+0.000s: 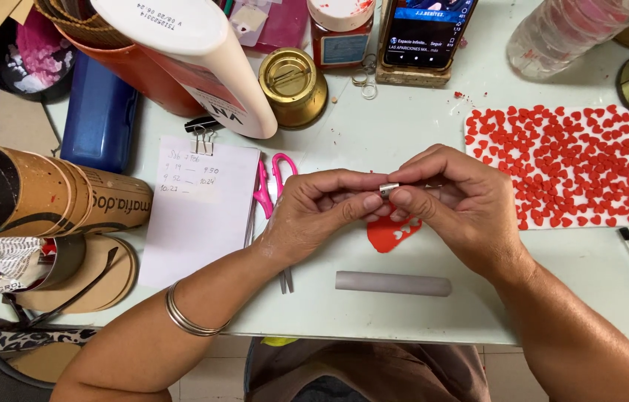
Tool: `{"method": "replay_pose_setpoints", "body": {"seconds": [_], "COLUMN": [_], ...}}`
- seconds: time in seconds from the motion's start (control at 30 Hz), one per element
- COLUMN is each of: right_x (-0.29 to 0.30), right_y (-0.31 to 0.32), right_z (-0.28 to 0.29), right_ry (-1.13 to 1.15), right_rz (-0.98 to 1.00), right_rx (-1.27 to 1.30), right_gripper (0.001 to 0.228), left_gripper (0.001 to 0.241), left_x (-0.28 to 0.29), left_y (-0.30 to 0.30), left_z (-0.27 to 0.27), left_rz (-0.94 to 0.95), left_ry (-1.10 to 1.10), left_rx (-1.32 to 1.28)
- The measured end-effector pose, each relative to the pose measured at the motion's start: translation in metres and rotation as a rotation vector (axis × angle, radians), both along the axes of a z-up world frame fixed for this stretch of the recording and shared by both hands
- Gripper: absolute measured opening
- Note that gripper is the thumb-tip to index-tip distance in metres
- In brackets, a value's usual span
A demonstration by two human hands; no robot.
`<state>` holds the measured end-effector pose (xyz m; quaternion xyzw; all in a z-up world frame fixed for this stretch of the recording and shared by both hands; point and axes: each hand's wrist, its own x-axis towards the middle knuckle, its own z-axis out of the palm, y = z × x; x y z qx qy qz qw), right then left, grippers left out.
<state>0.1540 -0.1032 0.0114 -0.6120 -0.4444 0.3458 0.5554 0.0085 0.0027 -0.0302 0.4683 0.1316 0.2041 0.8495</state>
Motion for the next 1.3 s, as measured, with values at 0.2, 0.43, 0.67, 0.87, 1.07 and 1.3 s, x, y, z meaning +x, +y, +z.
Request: {"method": "replay_pose_setpoints", "body": {"seconds": [0.2,0.43,0.67,0.87,1.07,1.3], "right_x": [0.001,-0.002,0.0,0.015,0.008,-0.01], "right_y": [0.0,0.001,0.0,0.005,0.01,0.006], "right_z": [-0.002,0.003,0.004,-0.01,-0.018,-0.004], "right_ry": [-0.046,0.021,0.05,0.57,0.694,-0.096], "right_rz": [-0.019,-0.027,-0.027,-0.03,0.027,-0.086], "right_rx": [0.002,0.011,-0.017,-0.059,-0.1,-0.092], "right_gripper": [0.015,0.013,0.013,0.015,0.014,0.018], "left_gripper": [0.026,0.027,0.022,0.019,0.017,0.014], "left_x": [-0.001,-0.001,0.004,0.003,0.003,0.002], "left_y": [0.001,0.002,0.004,0.003,0.004,0.003], "left_z": [0.004,0.004,-0.004,-0.002,-0.001,0.004], "left_rz": [-0.009,0.001,0.071,0.073,0.097,0.1], "left_ry": [0.007,0.015,0.08,0.113,0.117,0.107], "left_rx": [0.044,0.077,0.06,0.087,0.12,0.113]}}
